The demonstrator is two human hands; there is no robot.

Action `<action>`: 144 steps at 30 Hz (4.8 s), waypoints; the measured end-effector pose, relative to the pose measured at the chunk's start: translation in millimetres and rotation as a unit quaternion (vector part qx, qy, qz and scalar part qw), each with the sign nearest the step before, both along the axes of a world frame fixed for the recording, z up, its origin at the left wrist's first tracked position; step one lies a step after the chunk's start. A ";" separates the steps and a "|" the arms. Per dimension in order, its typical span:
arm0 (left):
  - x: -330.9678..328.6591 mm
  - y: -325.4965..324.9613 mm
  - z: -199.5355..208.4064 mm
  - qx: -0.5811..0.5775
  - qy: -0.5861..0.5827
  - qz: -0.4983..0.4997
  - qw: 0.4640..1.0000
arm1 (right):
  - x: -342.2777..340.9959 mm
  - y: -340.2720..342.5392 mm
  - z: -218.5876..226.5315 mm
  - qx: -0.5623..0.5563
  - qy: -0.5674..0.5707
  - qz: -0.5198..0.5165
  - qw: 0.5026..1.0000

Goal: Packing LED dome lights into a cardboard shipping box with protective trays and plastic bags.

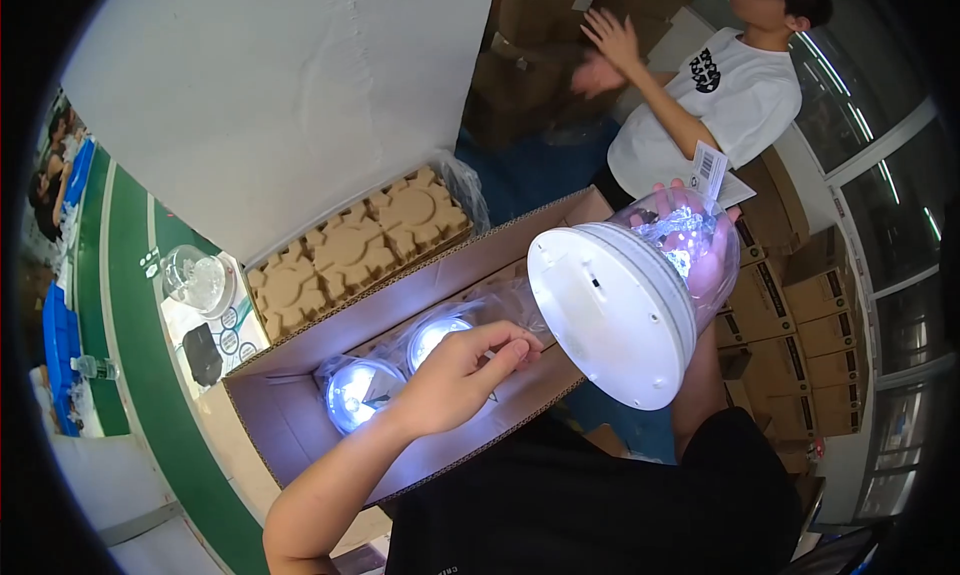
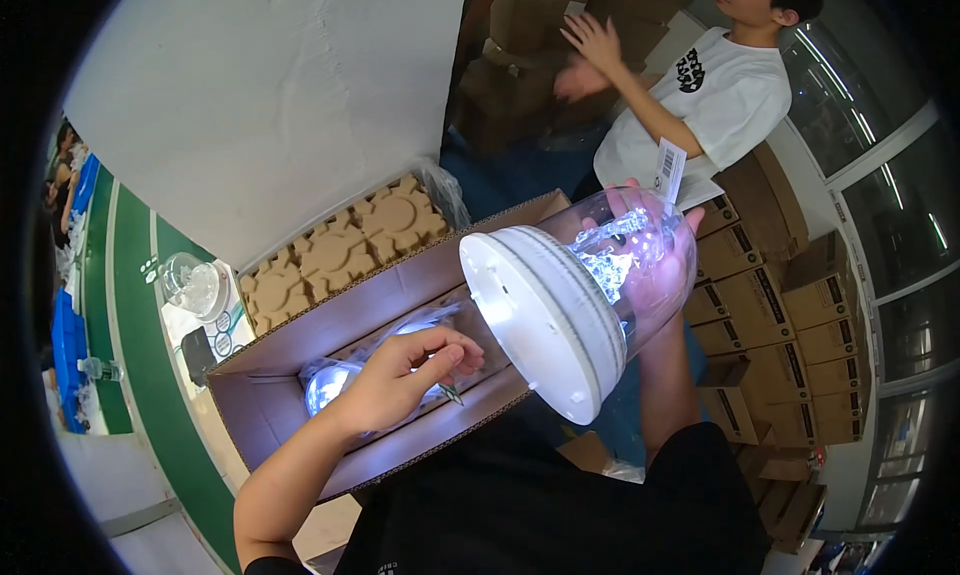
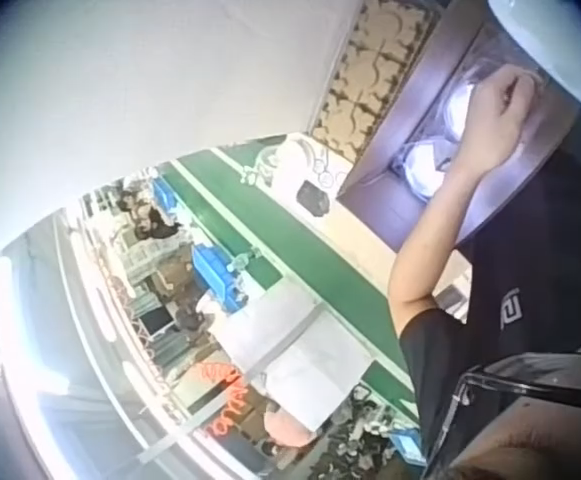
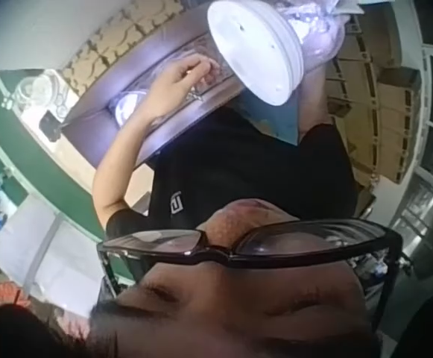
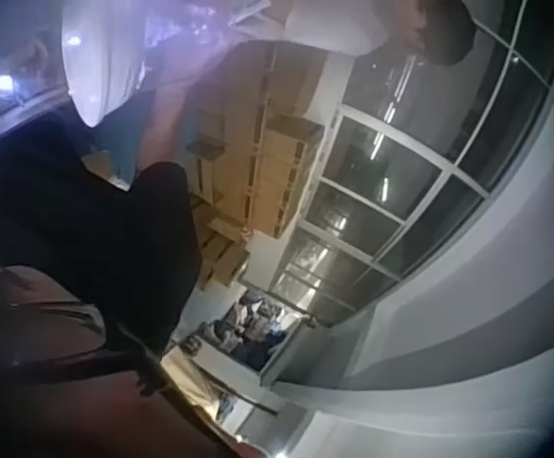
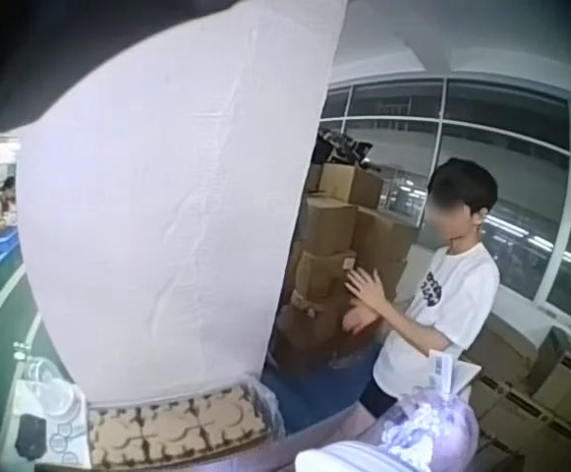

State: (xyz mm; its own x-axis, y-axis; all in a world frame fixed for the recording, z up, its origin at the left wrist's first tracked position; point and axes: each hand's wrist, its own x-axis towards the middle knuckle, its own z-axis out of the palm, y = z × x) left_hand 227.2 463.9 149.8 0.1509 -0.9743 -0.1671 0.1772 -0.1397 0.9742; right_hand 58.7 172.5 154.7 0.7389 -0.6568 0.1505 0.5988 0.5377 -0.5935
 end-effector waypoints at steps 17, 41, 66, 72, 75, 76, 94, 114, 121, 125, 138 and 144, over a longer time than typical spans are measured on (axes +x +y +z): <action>41.2 -28.3 -115.2 -0.010 -0.562 -0.111 0.819 | 63.4 31.3 48.3 -0.735 0.177 0.068 0.651; -67.4 -194.0 -270.2 -0.080 -0.620 -0.036 0.780 | 79.5 -16.3 -0.4 -0.518 0.415 -0.087 0.743; -61.1 -184.1 -239.0 -0.191 -0.463 0.104 0.860 | 73.5 -19.0 -23.4 -0.514 0.394 -0.071 0.758; -71.8 -201.0 -160.4 -0.185 -0.332 0.148 0.913 | 68.2 -21.3 -25.5 -0.505 0.404 -0.056 0.761; -89.6 -218.7 -190.1 -0.041 -0.273 0.025 0.961 | 68.9 -21.0 -26.0 -0.511 0.404 -0.056 0.757; -95.6 -225.1 -204.9 0.033 -0.239 -0.034 0.970 | 70.9 -19.7 -25.4 -0.514 0.397 -0.057 0.759; 6.4 -163.1 -190.4 0.238 -0.336 -0.340 0.845 | 42.6 -28.1 -18.4 -0.617 0.375 0.023 0.692; 63.8 -122.2 -250.6 0.205 -0.378 -0.167 0.887 | 108.8 11.9 -71.4 -0.705 0.522 0.259 0.405; 59.6 -124.2 -244.7 0.192 -0.371 -0.178 0.891 | 88.8 20.3 -100.8 -0.729 0.552 0.220 0.339; 64.5 -111.6 -272.8 0.128 -0.410 -0.150 0.891 | 80.3 27.3 -119.1 -0.704 0.510 0.282 0.405; 66.0 -46.5 -128.6 0.136 -0.475 -0.227 0.839 | 99.4 14.2 -113.1 -0.694 0.462 0.436 0.339; 43.0 -60.7 -132.9 0.030 -0.483 -0.056 0.873 | 96.4 26.7 -112.6 -0.770 0.440 0.375 0.268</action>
